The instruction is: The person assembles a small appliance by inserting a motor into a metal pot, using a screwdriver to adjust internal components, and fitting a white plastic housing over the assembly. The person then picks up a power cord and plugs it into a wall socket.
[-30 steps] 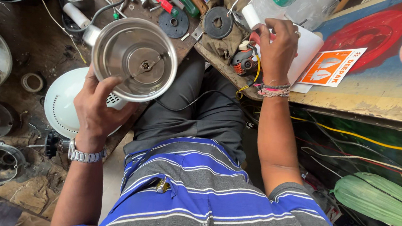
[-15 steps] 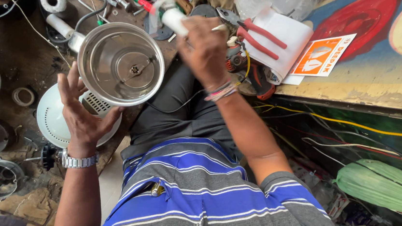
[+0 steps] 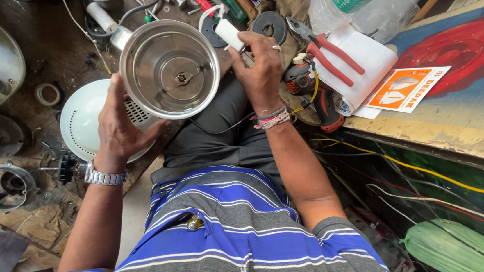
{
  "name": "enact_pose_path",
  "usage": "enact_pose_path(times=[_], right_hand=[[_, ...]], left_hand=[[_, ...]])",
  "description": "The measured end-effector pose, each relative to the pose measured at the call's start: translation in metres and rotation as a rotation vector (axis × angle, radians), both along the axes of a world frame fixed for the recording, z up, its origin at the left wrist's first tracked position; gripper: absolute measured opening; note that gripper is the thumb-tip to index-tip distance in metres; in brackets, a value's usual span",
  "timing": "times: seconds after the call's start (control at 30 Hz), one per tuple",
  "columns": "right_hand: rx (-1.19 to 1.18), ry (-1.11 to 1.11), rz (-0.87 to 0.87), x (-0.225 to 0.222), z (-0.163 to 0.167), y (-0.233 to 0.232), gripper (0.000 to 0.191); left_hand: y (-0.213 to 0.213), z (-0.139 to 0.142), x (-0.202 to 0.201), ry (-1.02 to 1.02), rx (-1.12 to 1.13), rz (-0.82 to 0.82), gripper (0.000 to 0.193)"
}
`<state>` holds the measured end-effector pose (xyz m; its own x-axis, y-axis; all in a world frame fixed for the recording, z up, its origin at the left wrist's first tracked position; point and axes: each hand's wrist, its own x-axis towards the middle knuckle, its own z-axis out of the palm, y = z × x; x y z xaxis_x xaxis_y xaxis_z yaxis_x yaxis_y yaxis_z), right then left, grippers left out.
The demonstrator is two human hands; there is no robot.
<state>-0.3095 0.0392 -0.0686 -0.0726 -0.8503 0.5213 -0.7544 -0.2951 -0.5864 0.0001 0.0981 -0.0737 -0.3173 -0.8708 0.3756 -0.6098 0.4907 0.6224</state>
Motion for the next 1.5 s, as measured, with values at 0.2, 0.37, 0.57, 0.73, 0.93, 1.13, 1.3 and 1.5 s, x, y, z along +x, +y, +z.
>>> enact_pose_path(times=[0.2,0.37,0.57,0.73,0.93,1.13,1.3,1.5], right_hand=[[0.285,-0.736,-0.019,-0.040,-0.040,-0.003,0.032],[0.312,-1.254,-0.038,-0.083,-0.041,0.006,0.032],[0.218,-1.310,-0.036,-0.103,-0.024,0.011,0.032],[0.057,-0.755,-0.156,-0.110,-0.016,0.007,0.030],[0.017,0.075,-0.317,-0.108,-0.015,-0.016,0.032],[0.177,0.448,-0.251,-0.094,-0.028,-0.034,0.028],[0.144,0.417,-0.172,-0.090,-0.019,-0.033,0.030],[0.104,0.268,0.006,-0.054,0.007,-0.008,0.028]], left_hand=[[-0.002,0.001,0.000,0.079,-0.010,-0.015,0.126],[-0.004,0.004,0.000,0.142,0.001,-0.033,0.125],[-0.004,0.008,0.001,0.157,0.023,-0.039,0.125],[-0.004,0.009,0.002,0.125,0.022,-0.022,0.127],[-0.005,0.008,0.003,0.164,0.050,-0.030,0.126],[-0.005,0.008,0.003,0.182,0.046,-0.034,0.126],[-0.008,0.004,0.003,0.196,0.034,-0.002,0.117],[0.019,-0.004,0.030,-0.050,-0.029,0.173,0.101]])
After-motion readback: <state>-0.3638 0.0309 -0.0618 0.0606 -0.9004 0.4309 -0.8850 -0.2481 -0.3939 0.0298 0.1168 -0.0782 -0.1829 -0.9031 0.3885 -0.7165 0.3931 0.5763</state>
